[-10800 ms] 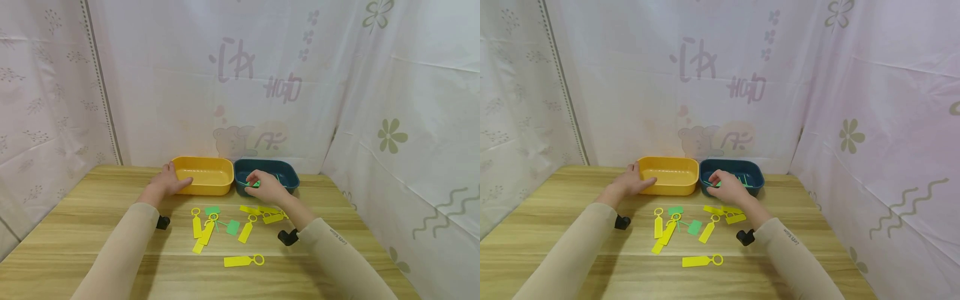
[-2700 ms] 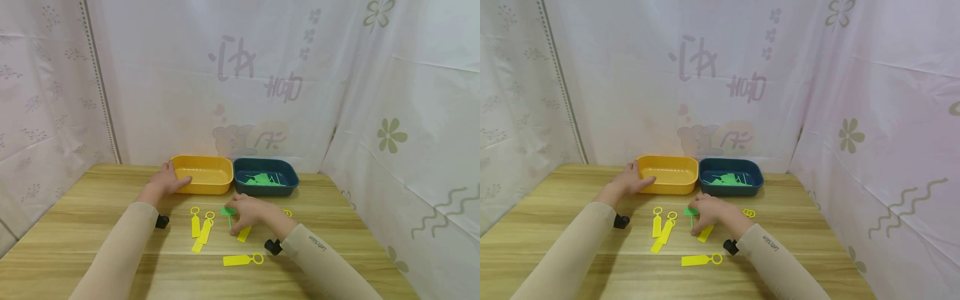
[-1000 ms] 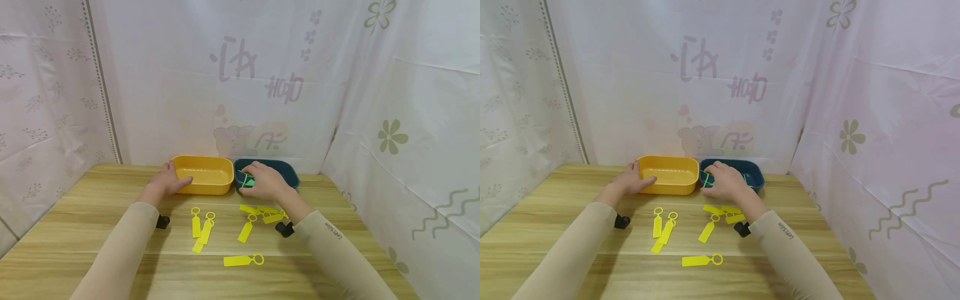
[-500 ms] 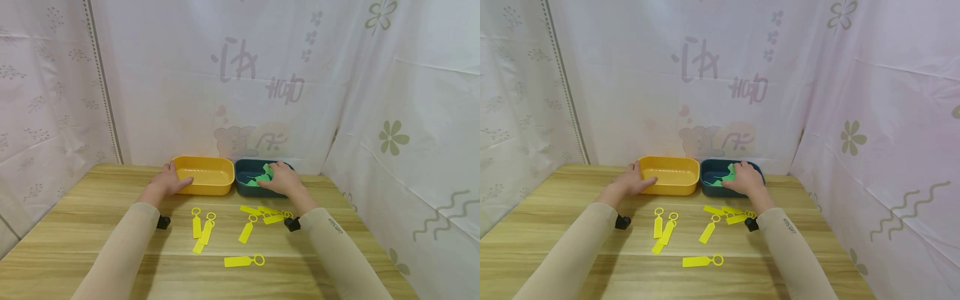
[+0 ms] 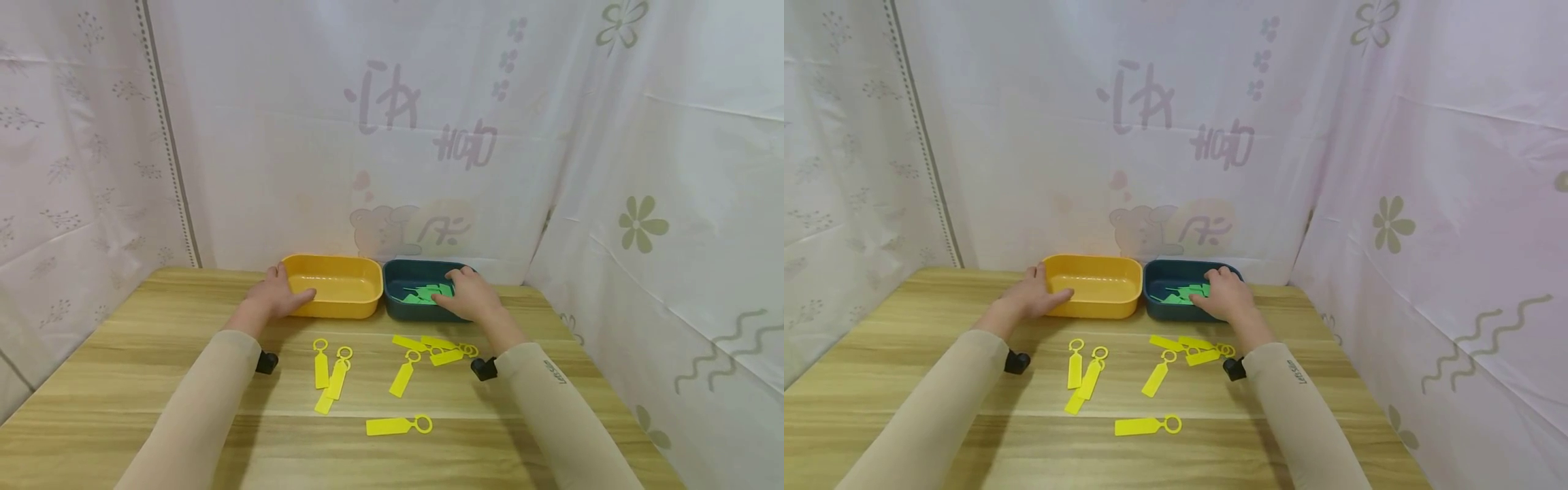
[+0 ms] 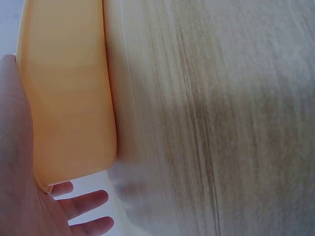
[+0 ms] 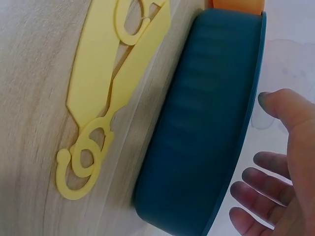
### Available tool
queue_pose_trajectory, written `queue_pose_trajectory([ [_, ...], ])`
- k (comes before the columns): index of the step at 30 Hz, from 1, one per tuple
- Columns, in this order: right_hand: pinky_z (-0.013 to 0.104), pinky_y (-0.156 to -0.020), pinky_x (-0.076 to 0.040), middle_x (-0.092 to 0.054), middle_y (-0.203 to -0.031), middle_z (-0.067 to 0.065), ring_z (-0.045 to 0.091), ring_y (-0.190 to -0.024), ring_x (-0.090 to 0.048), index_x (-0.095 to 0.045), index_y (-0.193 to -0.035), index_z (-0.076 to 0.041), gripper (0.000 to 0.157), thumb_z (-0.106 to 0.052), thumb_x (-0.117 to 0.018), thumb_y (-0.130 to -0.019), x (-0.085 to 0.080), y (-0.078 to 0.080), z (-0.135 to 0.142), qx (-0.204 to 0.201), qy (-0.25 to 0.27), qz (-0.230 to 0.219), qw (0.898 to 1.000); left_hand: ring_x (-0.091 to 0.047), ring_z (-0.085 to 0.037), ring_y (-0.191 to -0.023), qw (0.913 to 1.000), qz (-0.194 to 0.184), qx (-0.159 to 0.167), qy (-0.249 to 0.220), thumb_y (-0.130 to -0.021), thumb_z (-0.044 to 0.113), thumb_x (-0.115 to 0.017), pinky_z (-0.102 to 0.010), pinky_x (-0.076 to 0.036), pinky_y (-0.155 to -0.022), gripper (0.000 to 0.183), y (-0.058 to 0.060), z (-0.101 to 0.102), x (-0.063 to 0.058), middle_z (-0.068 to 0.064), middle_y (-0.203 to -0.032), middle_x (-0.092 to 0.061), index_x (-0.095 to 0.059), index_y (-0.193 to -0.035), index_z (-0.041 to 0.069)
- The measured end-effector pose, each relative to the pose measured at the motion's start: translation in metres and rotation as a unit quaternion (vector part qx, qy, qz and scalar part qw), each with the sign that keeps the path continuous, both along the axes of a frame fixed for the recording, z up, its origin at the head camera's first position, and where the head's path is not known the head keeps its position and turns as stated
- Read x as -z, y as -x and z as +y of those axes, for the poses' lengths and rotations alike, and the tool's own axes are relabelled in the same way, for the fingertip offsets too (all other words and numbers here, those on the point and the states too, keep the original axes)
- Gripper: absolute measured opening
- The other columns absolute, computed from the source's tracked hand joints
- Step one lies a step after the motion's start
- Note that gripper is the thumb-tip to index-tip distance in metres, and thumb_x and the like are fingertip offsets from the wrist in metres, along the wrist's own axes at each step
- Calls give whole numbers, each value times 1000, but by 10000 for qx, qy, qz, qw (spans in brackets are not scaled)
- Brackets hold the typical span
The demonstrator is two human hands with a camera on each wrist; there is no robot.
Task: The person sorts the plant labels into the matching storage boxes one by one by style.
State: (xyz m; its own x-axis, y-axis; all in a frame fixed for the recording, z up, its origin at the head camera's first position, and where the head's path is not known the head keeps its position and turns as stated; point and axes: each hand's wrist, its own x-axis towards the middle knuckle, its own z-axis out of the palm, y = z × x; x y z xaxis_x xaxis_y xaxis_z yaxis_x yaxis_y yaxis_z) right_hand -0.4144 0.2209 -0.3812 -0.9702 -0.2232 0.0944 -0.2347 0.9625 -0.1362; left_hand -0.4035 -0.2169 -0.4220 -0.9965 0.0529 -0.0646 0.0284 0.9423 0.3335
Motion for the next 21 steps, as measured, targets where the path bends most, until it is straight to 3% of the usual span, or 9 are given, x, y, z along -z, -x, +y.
queue_pose_trajectory([
  [7,62,-113,-53,-56,-152,24,44,-139,-59,-56,-157,-3,76,-56,-67,-104,2,-3,4,17,52,40,10000,-43,-66,-148,10000,-73,-1,6,-102,80,-40,-74,-39,-121,124,1,1,1,-40,-178,-5,4,-169,-15],
  [13,62,-116,-51,-57,-152,23,43,-140,-58,-56,-156,-3,75,-57,-64,-105,2,-5,6,53,99,54,9999,-34,-67,-154,9999,-145,51,-55,-103,80,-42,-74,-34,-125,124,0,0,-2,-39,-178,4,6,-169,-14],
  [21,61,-115,-51,-57,-152,21,41,-140,-58,-56,-156,-5,71,-56,-61,-107,-1,-6,6,71,338,149,9993,-36,-66,-153,9985,-124,67,-524,-102,81,-47,-74,-35,-124,128,-2,-3,-2,-40,-177,14,11,-170,-11],
])
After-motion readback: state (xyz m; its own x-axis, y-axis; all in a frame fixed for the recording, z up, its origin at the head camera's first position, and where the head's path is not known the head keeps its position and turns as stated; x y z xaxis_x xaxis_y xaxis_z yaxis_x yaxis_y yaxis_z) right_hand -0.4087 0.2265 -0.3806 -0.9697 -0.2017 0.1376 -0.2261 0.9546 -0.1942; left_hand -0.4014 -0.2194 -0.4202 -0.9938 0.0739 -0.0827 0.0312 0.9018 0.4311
